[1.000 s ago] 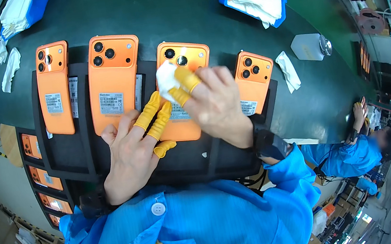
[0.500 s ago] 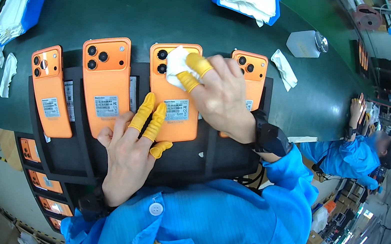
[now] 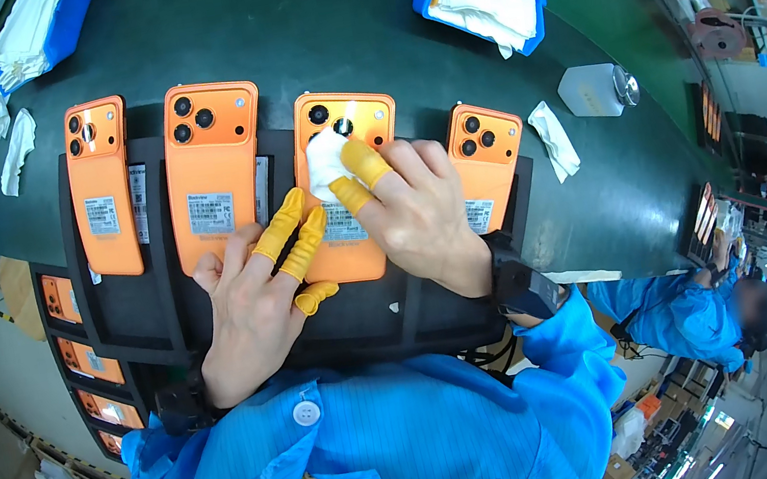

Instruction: Cleaning the camera lenses and back covers of multiple orange mobile phones using a cloth and liquid.

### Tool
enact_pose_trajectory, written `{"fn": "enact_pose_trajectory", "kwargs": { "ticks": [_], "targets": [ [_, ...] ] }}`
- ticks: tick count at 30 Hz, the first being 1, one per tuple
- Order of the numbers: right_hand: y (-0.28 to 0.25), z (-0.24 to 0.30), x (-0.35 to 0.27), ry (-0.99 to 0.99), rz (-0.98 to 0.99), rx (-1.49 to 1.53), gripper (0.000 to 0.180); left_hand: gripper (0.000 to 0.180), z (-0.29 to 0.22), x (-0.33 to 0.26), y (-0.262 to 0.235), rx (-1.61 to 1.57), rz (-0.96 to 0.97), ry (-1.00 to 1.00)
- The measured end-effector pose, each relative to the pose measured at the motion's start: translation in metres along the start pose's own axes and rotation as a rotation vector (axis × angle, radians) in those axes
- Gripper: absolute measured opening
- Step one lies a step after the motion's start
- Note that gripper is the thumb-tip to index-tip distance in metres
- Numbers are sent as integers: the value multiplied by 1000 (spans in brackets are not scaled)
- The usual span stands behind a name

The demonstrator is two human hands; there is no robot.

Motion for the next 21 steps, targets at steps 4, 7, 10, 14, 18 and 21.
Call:
{"fn": "enact_pose_trajectory", "kwargs": {
  "ticks": [4,7,10,14,18,21],
  "targets": [
    [-3,-8,4,64,-35,-72,24,54,1,0,1,-11,2,-12],
    [1,-1,6,35,-2,5,23,54,1,-1,-1,-16,3,-4],
    [-3,-7,-9,38,18,-41,23,55,3,2,-1,-17,3,-25],
    [-12,-20,0,120,-68,-223,24,56,2,3,-2,-1,-17,-11],
    [-9,-22,10,99,-75,-181,19,55,1,2,-1,-4,0,-15],
    [-4,-23,23,106,-29,-179,18,55,1,1,0,0,5,-14]
  ]
}}
Point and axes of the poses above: each hand's wrist, its own x-axis towards the middle knuckle, its own y-axis out of the palm, z = x × y, the point moved 9 cm from there along x, towards the middle knuckle, and after that the axes turned 15 degrees about y, right-handed, at the moved point
